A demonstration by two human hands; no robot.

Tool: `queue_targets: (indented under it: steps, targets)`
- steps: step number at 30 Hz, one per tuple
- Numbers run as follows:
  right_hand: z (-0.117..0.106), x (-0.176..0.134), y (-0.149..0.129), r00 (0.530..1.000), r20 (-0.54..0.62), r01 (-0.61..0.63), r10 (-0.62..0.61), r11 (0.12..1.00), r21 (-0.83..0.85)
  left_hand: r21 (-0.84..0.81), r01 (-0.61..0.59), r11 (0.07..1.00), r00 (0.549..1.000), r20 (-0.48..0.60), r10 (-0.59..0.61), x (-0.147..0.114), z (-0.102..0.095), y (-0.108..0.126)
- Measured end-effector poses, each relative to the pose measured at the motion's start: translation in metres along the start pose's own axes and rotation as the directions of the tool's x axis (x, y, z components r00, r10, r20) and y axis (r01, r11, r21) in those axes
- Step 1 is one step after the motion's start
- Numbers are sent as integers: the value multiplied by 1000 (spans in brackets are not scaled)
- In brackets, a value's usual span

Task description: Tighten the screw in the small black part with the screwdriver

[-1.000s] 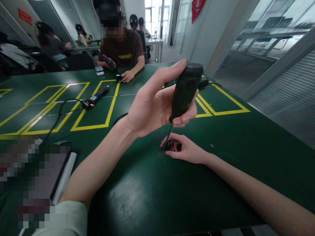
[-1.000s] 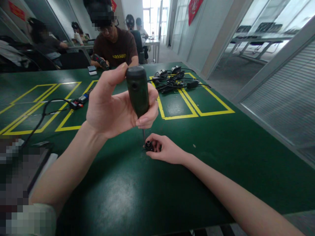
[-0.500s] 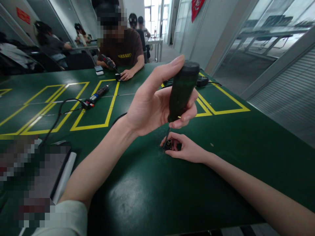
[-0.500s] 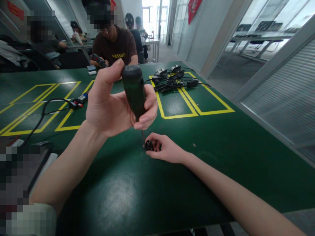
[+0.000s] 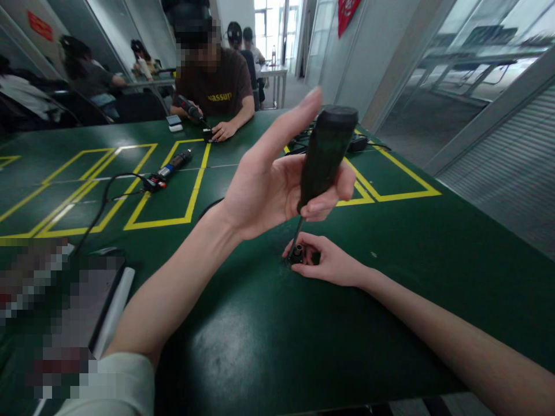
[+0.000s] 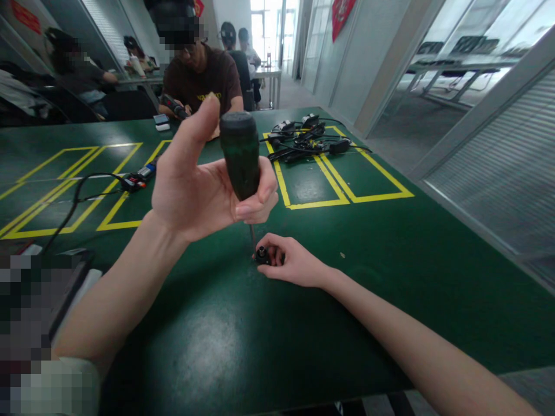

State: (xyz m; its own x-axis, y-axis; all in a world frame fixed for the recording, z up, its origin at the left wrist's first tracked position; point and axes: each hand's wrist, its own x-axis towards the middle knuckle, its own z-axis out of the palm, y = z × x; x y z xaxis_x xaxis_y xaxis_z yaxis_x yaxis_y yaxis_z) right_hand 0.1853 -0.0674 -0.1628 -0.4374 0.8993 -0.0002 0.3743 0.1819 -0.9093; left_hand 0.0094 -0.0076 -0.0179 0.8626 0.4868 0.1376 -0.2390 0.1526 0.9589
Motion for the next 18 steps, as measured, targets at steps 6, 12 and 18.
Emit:
queue_targets:
  steps: [6,12,18]
  targets:
    - [0,0,2,1000,5,-6,6,1000,9,-38,-1,999,1000,1,1,2,-3,0]
    - [-1,0,1,1000,6,-16,16,1000,11,-17,2,1000,1000,24,-2,-1,-2,1]
    - [0,-1,1,1000,7,-12,12,1000,8,-4,-24,1000,1000,20,24,-1,0,1]
